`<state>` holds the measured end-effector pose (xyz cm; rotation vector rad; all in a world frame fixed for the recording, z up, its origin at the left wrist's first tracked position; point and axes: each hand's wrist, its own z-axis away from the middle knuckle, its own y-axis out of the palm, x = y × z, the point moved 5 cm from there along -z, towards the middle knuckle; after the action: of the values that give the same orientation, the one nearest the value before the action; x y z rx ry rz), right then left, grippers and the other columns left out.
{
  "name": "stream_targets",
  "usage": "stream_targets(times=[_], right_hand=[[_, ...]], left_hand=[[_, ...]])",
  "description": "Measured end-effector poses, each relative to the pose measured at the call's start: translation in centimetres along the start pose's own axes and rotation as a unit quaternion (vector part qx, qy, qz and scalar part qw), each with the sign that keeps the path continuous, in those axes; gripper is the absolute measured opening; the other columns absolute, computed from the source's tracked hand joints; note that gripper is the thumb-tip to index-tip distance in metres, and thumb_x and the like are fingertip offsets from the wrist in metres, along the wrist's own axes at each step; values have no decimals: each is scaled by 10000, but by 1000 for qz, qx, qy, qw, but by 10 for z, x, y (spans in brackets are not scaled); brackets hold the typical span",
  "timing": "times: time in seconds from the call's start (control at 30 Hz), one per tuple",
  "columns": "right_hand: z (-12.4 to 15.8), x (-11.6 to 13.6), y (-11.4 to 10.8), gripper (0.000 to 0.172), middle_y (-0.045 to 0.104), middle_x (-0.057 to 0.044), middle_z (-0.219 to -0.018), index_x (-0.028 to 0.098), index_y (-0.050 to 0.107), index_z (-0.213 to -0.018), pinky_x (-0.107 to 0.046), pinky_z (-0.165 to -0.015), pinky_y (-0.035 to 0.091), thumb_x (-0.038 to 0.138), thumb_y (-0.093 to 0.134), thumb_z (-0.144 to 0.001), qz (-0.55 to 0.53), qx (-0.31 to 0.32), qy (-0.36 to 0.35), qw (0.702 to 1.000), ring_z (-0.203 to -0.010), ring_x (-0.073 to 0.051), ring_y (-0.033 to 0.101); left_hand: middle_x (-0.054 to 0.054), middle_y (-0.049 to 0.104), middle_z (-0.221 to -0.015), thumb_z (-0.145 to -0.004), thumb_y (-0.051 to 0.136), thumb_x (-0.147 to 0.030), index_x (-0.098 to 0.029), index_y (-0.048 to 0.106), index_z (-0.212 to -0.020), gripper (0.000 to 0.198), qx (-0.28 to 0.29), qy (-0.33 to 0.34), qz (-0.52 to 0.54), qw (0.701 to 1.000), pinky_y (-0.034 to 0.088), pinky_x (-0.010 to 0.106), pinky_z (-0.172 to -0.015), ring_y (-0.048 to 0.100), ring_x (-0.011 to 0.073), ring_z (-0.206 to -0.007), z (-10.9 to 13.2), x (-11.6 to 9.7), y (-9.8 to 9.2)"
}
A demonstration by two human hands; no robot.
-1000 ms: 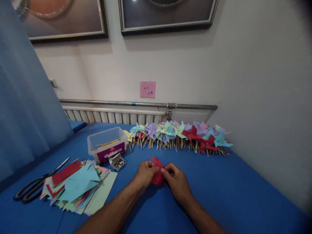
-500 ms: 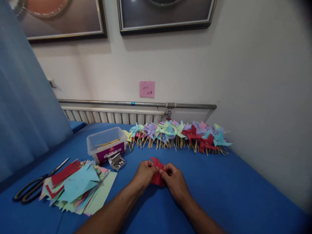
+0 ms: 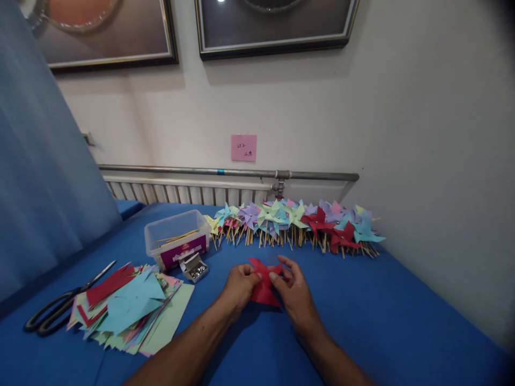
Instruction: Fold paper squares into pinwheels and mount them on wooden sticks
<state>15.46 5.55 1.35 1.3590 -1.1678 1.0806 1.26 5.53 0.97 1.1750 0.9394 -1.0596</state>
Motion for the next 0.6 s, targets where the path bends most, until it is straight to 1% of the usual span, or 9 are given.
stream_targets(times=[0.03, 0.07, 0.1, 0.17, 0.23, 0.33, 0.43, 0.5, 0.6], right_hand=[[-1, -4, 0, 699, 729, -52, -954, 234, 492, -1303, -358, -735, 550, 498, 767, -717, -28, 2, 8, 1000, -785, -224, 701], [-1, -7, 1, 740, 732, -49, -941, 231, 475, -1326, -371, -761, 554, 514, 779, -713, -48, 4, 15, 999, -799, -231, 711], [-1, -11, 2, 743, 735, -48, -927, 225, 486, -1314, -381, -784, 555, 523, 792, -707, -62, 8, 21, 998, -808, -236, 717], [-1, -15, 4, 669, 745, -54, -924, 217, 545, -1229, -392, -820, 553, 532, 805, -700, -78, 23, 23, 996, -828, -243, 725], [-1, -16, 6, 564, 750, -57, -919, 213, 598, -1108, -385, -824, 551, 544, 803, -700, -74, 33, 17, 997, -823, -240, 722], [-1, -14, 4, 471, 735, -37, -843, 212, 631, -963, -349, -758, 540, 557, 801, -691, -37, 16, 10, 999, -754, -221, 694], [1, -12, 2, 422, 705, -13, -773, 213, 637, -896, -320, -700, 517, 574, 770, -722, -14, 3, 21, 1000, -701, -202, 657], [2, -11, 2, 408, 668, 9, -714, 216, 628, -839, -298, -652, 491, 601, 733, -753, -5, 2, 27, 1000, -653, -183, 619], [2, -12, 2, 435, 610, 35, -636, 223, 588, -743, -279, -593, 450, 642, 706, -761, 6, -3, 26, 1000, -587, -159, 559]], left_hand=[[-40, 556, -507, -559, 796, -327, -179, 543, -613, 297, -1, 6, 5, 1000, 314, 222, -484, 434, 81, -442, 0, -1, 0], [-42, 551, -503, -555, 799, -340, -179, 544, -612, 307, -2, 13, 8, 1000, 314, 221, -485, 428, 79, -442, 1, -3, 0], [-42, 550, -502, -551, 802, -351, -178, 547, -611, 314, -5, 19, 8, 1000, 317, 220, -486, 426, 78, -445, 1, -4, 0], [-41, 548, -506, -549, 802, -367, -174, 555, -612, 320, -11, 33, 9, 999, 328, 220, -494, 428, 77, -454, 1, -5, -1], [-39, 551, -513, -554, 797, -372, -173, 557, -617, 317, -16, 44, 11, 999, 335, 221, -499, 428, 77, -458, 0, -4, -1], [-43, 544, -509, -556, 788, -357, -176, 546, -610, 307, -21, 49, 14, 998, 320, 219, -495, 413, 73, -452, -2, 0, 0], [-45, 539, -507, -559, 796, -344, -179, 536, -605, 311, -21, 43, 13, 999, 304, 217, -490, 404, 70, -450, -3, 4, 0], [-47, 536, -506, -574, 804, -346, -181, 533, -608, 319, -21, 40, 10, 999, 303, 217, -491, 401, 69, -447, -3, 5, 0], [-52, 528, -502, -587, 806, -356, -183, 530, -606, 326, -17, 37, 0, 999, 302, 217, -490, 392, 67, -442, -3, 5, 0]])
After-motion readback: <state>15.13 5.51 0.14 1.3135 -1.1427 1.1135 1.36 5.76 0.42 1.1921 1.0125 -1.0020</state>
